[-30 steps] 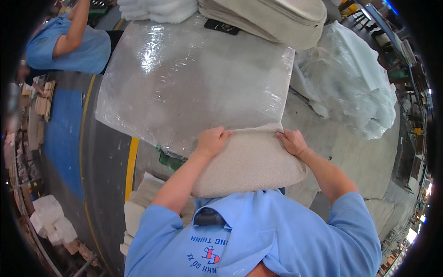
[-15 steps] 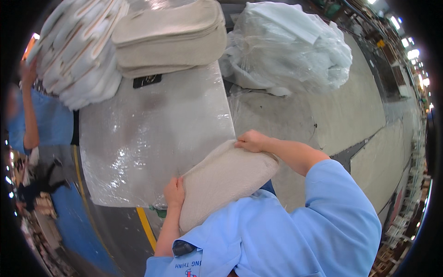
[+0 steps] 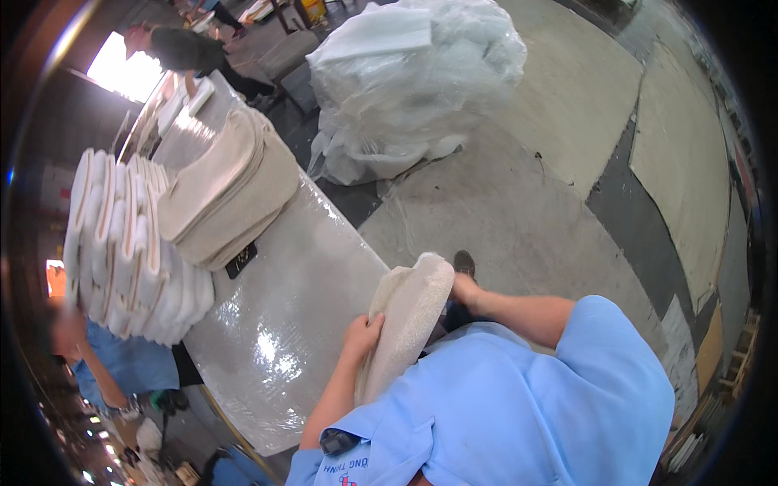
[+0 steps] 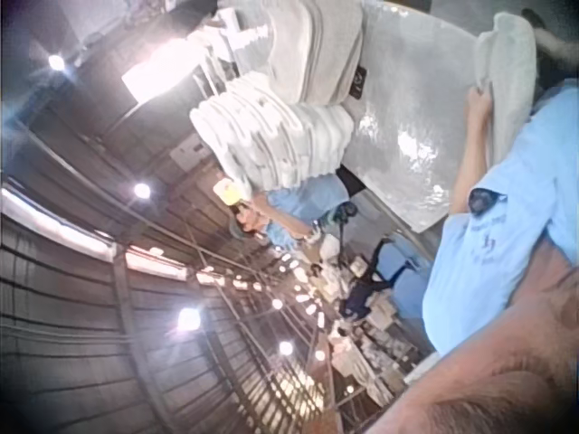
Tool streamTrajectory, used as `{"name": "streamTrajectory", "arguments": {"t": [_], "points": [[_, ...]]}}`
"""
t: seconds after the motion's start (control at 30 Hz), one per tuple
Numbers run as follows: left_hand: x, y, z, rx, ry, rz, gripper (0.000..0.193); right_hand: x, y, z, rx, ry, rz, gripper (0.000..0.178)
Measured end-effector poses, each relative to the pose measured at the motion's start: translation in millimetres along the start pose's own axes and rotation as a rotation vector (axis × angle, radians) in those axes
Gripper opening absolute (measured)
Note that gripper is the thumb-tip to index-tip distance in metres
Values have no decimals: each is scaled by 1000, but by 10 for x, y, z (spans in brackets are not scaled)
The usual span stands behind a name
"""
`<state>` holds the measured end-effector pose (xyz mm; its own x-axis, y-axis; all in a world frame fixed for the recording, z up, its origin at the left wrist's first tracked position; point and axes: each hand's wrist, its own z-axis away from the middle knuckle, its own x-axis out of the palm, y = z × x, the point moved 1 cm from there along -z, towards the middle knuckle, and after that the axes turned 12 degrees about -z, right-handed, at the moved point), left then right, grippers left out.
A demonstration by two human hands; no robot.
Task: The person inserts white foam pads into beige fabric covers, folds the edges, and stacks the finished cushions on a table. Other workers are visible nearby performing similar tasks.
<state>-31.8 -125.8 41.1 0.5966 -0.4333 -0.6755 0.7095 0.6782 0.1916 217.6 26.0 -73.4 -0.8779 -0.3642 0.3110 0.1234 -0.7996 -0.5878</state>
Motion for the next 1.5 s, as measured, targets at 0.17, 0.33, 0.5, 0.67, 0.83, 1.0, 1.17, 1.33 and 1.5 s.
{"name": "streamTrajectory", "arguments": {"t": [0.17, 0.33, 0.5, 0.67, 0.83, 1.0, 1.17, 1.33, 1.5], "points": [[36, -135, -7, -62, -128, 661, 59, 888, -335, 150, -435, 239, -10, 54], [-102, 143, -45, -28, -180, 1152, 57, 1340, -881, 146, -455, 362, -177, 46], [-118, 176, -252, 59, 56, 955, 57, 1433, -339, 322, -264, 229, -349, 39], [-164, 625, -366, 14, 509, 330, 57, 857, -5, -245, -234, 330, -337, 42], [-129, 704, -223, -86, 672, 393, 58, 588, 180, -380, -98, 400, -432, 53], [-166, 481, -265, -77, 313, 161, 61, 808, -140, -259, -30, 198, -915, 64], [-293, 706, -497, 20, 325, 213, 61, 580, -313, -421, -297, 77, -209, 67], [-108, 617, -651, -10, 305, 194, 52, 679, -324, -454, -170, 346, 72, 55], [30, 618, -693, 0, 423, 316, 52, 488, -45, -746, 14, 492, 206, 40]]}}
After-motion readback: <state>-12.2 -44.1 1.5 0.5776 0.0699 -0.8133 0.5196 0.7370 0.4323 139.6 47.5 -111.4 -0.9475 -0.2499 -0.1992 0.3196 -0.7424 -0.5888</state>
